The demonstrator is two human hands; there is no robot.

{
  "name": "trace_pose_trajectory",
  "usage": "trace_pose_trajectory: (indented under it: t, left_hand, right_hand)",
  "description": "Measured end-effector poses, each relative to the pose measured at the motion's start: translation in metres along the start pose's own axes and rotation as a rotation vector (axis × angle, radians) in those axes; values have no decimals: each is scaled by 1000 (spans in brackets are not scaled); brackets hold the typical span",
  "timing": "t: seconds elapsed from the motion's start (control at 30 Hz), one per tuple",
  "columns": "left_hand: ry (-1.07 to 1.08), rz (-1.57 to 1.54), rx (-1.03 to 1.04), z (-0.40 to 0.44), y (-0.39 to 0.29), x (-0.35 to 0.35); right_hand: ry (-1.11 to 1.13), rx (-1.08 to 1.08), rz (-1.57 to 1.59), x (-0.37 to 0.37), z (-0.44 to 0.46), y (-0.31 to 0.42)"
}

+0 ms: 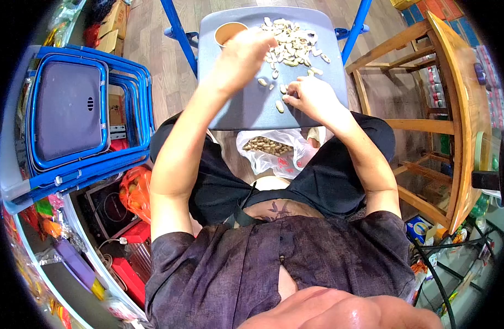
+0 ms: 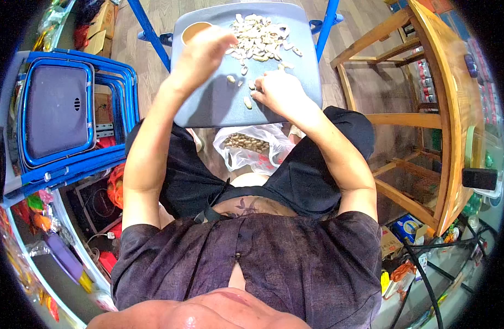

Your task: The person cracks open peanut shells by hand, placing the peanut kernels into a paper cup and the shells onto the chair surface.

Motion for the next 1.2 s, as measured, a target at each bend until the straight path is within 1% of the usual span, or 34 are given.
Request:
trace_pose_trajectory:
  t: [0.1,0.17,0.2,0.23,0.33,0.47,0.53,0.57,0.63,0.67,0.7,0.77,0.8,0.83,0.9,0.93,0.97,1.03,1.07,1.13,1.17,1.2]
  left_hand:
    - [232,-61,27,-33,-21,40]
    - [405,-32,-73,-46,-26,56]
    - [435,-34,-62,-50,-29,60]
    - [464,-35,-52,-53,-30,63]
    - [415,-16,-73,-56,-28,67]
    - [415,-2,-66,-61,-18,72]
    - [334,-50,-108,-59,-11,74]
    - [334,-47,-103,-58,-9,76]
    - [318,-407,-392,-50,-5,72]
    - [337,-665,-583,-53,2,77]
    - [340,-664,-577,-49,0,72]
    - [417,-1033,-806,-47,-6,69]
    - [412,-1105,-835,-47,-7,68]
    - [415,-1106,-835,-46,-8,67]
    - [371,-1078,-902,-47,-7,66]
    - [369,-1038,-871,-46,-4,65]
    - [369,-1038,-871,-48,-2,67]
    - [315,-869,-801,-49,3,65]
    - [315,-868,-801,-51,4,66]
    - [294,-382,-622,-51,5,59]
    - [292,-382,-621,-53,4,58]
    - [318,-325,-515,-55,0,58]
  right_hand:
    - [50,27,0,0,1,-6]
    - [79,69,-22,-2,2,-12]
    - [107,111,-46,-2,2,-15]
    - [107,109,-46,-2,1,-16]
    - [57,64,24,-4,-1,-12]
    - [79,51,-31,-4,-3,-3]
    - [83,50,-38,-2,-3,-5]
    - [91,71,-35,-1,-3,-8]
    - [95,95,-32,-3,-3,-10]
    - [75,94,-6,-6,-3,-11]
    - [55,93,19,-9,-3,-11]
    - [48,93,22,-5,-3,-11]
    - [47,91,25,-2,-3,-11]
    - [48,94,25,0,-2,-8]
    - [-40,76,-35,1,-2,-2]
    - [-80,40,-40,3,-3,-1]
    - [-80,40,-40,3,-3,0]
    - [-16,73,-13,3,-1,1]
    - [-16,72,-13,2,0,0]
    - [-7,131,32,-3,1,-9]
    - [-8,129,31,-9,2,-11]
    - [-32,181,202,-17,3,-16]
Point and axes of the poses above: each hand's wrist, its own z-axis towards the middle knuckle, its own x-axis out of the palm, y = z × x, the point moved 5 cm from there along z, towards the middle knuckle, and after that the axes turned 9 degrees about -y, right-handed, at the moved point
